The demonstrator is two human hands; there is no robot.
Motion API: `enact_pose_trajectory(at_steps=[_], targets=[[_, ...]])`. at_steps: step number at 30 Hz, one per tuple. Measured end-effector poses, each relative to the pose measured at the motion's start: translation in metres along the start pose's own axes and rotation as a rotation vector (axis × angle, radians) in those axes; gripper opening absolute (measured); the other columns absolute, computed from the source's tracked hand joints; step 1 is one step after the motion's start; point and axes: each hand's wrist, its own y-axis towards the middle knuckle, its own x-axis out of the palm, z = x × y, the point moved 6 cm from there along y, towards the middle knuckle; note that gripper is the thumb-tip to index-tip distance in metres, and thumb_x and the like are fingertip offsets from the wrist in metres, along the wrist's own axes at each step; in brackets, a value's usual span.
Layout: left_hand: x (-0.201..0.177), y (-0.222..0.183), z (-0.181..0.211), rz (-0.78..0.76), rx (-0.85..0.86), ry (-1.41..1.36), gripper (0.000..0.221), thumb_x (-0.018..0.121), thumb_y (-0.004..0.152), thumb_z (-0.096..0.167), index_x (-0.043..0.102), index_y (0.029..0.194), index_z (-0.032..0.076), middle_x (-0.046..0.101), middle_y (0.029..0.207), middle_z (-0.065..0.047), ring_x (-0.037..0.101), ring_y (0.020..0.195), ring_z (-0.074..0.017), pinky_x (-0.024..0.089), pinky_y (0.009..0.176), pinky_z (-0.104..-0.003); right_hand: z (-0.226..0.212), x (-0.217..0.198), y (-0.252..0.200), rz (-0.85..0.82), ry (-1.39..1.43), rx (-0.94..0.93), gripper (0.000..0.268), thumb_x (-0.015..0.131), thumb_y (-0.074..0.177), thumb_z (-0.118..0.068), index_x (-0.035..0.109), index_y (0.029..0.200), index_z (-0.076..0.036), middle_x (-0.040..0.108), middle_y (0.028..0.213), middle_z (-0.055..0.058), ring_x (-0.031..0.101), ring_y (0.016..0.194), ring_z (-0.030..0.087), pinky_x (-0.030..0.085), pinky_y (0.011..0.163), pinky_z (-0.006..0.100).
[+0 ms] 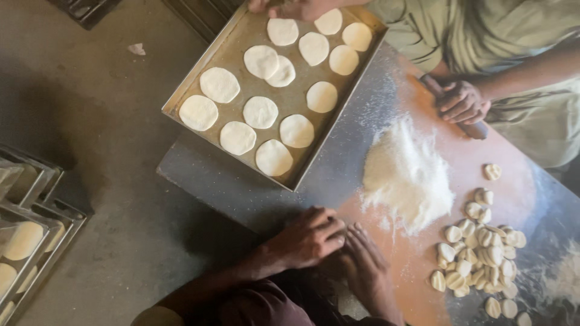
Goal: The person rolls small dough pieces into flat circles using a rolling pin on a floured surface and places them into a metal tray. Another person works alongside, also rolling dough.
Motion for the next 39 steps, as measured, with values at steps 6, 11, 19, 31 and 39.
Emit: enact_pose_trajectory(at_steps=[6,11,19,31,39], targets=[[-0.052,-0.011,-0.016,0.530,-0.318,-0.049,0.027,0.064,0.101,0.021,0.068,0.123,0.006,0.061,0.120,-0.015,0.057,0.112,-0.0251,0.048,0.101,-0.043,-0.031,0.002,-0.015,0.205,-0.215,-0.009,0.036,0.069,0.089,-0.009,0.068,0.123,0.002,0.070,0.128,0.019,0.066,0.124,0.031,0.053,0.103,0.041],[-0.073,-0.053,-0.048,0.859,-0.820,-0.061,0.074,0.067,0.096,0.032,0.035,0.155,0.002,0.040,0.143,-0.028,0.042,0.134,-0.0398,0.041,0.107,-0.054,-0.028,-0.010,-0.011,0.264,-0.229,0.020,0.033,0.066,0.094,-0.017,0.068,0.123,0.000,0.071,0.125,0.017,0.068,0.122,0.029,0.055,0.102,0.040],[-0.070,-0.043,-0.134,0.685,-1.377,0.157,0.118,0.084,0.073,0.043,0.015,0.155,-0.006,0.030,0.140,-0.035,0.038,0.127,-0.0468,0.036,0.103,-0.060,-0.019,-0.006,-0.032,0.257,-0.182,0.015,0.037,0.062,0.096,-0.022,0.067,0.128,-0.003,0.071,0.129,0.015,0.066,0.123,0.029,0.052,0.104,0.041],[-0.063,-0.055,-0.165,0.846,-1.332,0.074,0.100,0.065,0.076,0.012,0.010,0.159,-0.007,0.032,0.145,-0.035,0.039,0.136,-0.0459,0.034,0.115,-0.055,-0.005,-0.006,-0.042,0.262,-0.150,0.028,0.039,0.060,0.098,-0.025,0.067,0.131,-0.007,0.070,0.131,0.014,0.064,0.126,0.027,0.050,0.105,0.040],[-0.155,-0.093,-0.094,1.515,-0.775,-0.685,0.079,0.046,0.083,-0.012,0.032,0.158,0.010,0.049,0.147,-0.014,0.053,0.132,-0.0264,0.047,0.108,-0.043,-0.011,-0.016,-0.037,0.320,-0.077,-0.055,0.031,0.063,0.096,-0.023,0.069,0.122,-0.007,0.072,0.121,0.016,0.069,0.112,0.032,0.056,0.095,0.044]])
